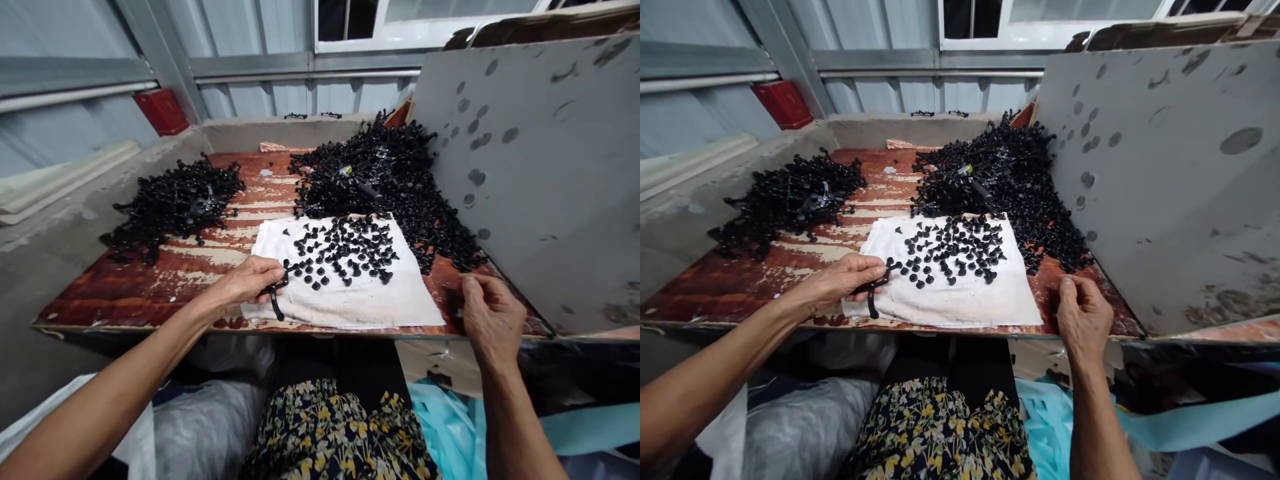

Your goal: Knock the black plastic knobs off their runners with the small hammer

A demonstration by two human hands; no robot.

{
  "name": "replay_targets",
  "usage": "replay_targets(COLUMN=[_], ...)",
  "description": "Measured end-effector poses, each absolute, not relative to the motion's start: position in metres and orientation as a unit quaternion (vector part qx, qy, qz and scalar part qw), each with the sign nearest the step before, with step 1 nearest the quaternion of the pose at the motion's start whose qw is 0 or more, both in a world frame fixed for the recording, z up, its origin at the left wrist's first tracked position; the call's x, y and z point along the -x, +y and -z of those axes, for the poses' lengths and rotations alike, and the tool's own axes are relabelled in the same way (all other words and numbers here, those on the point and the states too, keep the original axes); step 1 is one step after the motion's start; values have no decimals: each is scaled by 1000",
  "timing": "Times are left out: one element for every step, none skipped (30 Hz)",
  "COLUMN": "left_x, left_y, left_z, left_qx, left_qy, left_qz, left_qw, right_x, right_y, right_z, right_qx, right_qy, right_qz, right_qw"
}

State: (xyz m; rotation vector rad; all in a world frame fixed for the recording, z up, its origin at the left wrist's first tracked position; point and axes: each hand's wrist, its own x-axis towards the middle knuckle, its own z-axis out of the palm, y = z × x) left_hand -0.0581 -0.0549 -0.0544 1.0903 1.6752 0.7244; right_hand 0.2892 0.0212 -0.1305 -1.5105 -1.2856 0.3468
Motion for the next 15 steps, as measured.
replay_targets(left_x=[58,58,59,59,59,60,60,60,61,61,61,62,61,61,61], left_y=[-54,-54,-53,-52,-52,-51,-51,-50,-49,-49,-49,-48,-48,-48,-48], left_z=[54,54,54,54,54,54,55,55,55,55,55,55,55,55,55], left_qx=[-445,-443,-441,-439,-438,-439,-442,-445,-447,-449,-449,-448,-445,-442,-439], left_qy=[689,688,687,686,685,683,682,681,680,680,681,682,684,686,686], left_qz=[-300,-303,-305,-306,-304,-300,-296,-293,-292,-290,-289,-288,-287,-286,-286], left_qw=[488,489,491,493,497,500,502,503,502,502,501,501,502,503,504], right_x=[-289,-289,-288,-288,-288,-287,-287,-287,-287,-286,-287,-287,-287,-287,-288], right_y=[21,21,21,20,20,20,20,20,20,20,20,21,21,22,22], right_z=[130,129,129,128,128,128,127,127,127,127,127,128,128,128,129], right_qx=[636,638,640,642,643,645,646,648,649,650,651,652,653,653,654], right_qy=[-539,-539,-539,-539,-537,-536,-535,-533,-532,-531,-530,-529,-527,-527,-526], right_qz=[-146,-147,-148,-148,-148,-148,-149,-149,-150,-152,-152,-151,-149,-149,-148], right_qw=[533,530,527,526,525,524,524,524,523,522,522,522,523,523,523])
